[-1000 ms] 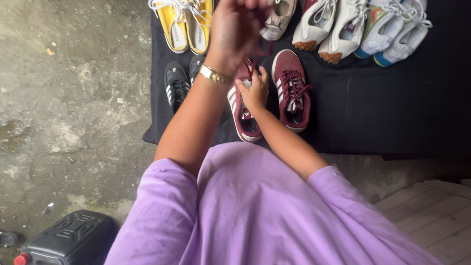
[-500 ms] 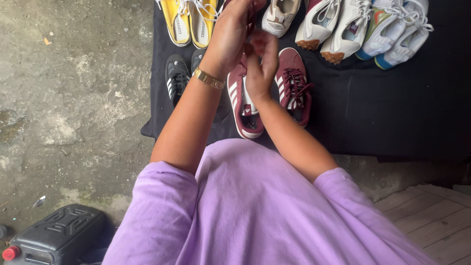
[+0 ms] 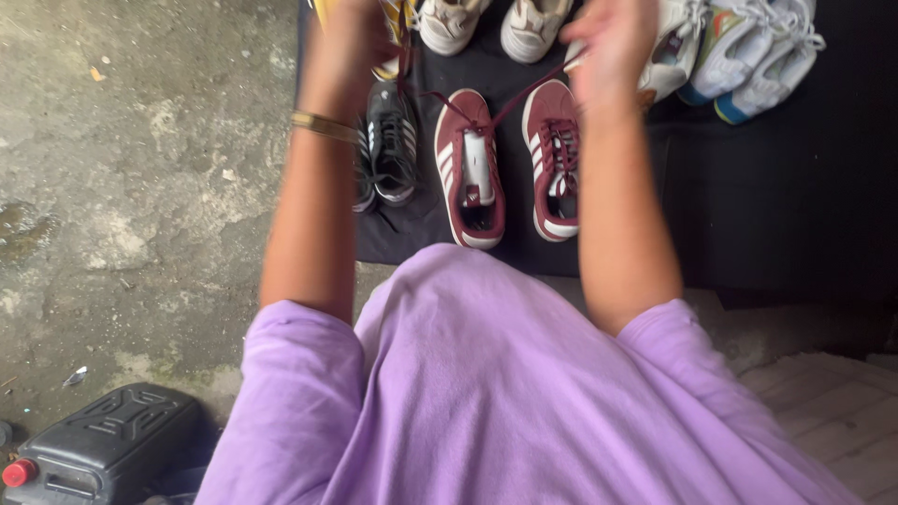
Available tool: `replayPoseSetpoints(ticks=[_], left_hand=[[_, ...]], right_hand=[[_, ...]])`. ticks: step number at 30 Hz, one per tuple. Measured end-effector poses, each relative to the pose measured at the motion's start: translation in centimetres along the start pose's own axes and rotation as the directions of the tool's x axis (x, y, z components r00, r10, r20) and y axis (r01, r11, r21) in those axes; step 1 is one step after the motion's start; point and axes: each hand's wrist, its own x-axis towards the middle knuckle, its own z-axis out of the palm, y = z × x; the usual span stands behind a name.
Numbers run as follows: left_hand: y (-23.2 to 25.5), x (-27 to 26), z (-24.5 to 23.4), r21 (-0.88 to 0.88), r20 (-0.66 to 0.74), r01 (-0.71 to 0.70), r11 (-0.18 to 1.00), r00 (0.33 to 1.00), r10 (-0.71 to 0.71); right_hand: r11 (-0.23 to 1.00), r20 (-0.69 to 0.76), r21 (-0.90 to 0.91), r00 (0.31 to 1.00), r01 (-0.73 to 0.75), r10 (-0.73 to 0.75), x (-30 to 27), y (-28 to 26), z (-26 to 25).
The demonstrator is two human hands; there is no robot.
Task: The person removes laces from a pair of maroon sneakers and then re-laces them by threading the laces through the eyelets and tying them. The person then moves to a pair of black sneakers and repeats the un-lacing and re-lacing process. Finally, the person arranges the shoes on the table.
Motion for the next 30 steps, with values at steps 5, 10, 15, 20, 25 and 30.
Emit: replayPoseSetpoints(ticks=[5,10,15,20,25,30], left_hand=[[1.7,1.7,-9.1,0.242,-0.259,-0.107,0.964,0.951,0.171],[-1.3,-0.1,-2.4,0.241,-0.105,0.122,0.963,0.990,-0.099],[-2.8,-3.0,8.1,0.196,0.314,0.074,0.978,0.940,-0.134],[-3.2,-3.5,8.2,0.245,0.376,0.083,0.966,0.910,-0.173],[-2.3,-4.4,2.5,0.114,0.342,0.323,0.940,0.875,-0.342],[-1.1,-4.9,0.0,0.038,0.265,0.368,0.929,0.893,-0.364]], right_hand=[[0.973,-0.180,-0.211,0.974,0.095,-0.135,3.2,-2.6,-7.4],[0.746,-0.075,-0.621,0.966,-0.239,0.248,-0.3,-0.9,-2.4],[0.746,0.289,-0.644,0.848,-0.171,0.444,-3.7,-2.4,4.2],[0.668,-0.027,-0.712,0.959,-0.217,0.283,-3.1,-4.3,2.6],[0.743,-0.251,-0.637,0.967,-0.205,0.051,-1.4,-3.0,-3.7],[0.754,-0.109,-0.652,0.975,0.076,-0.192,0.7,0.3,-6.2]])
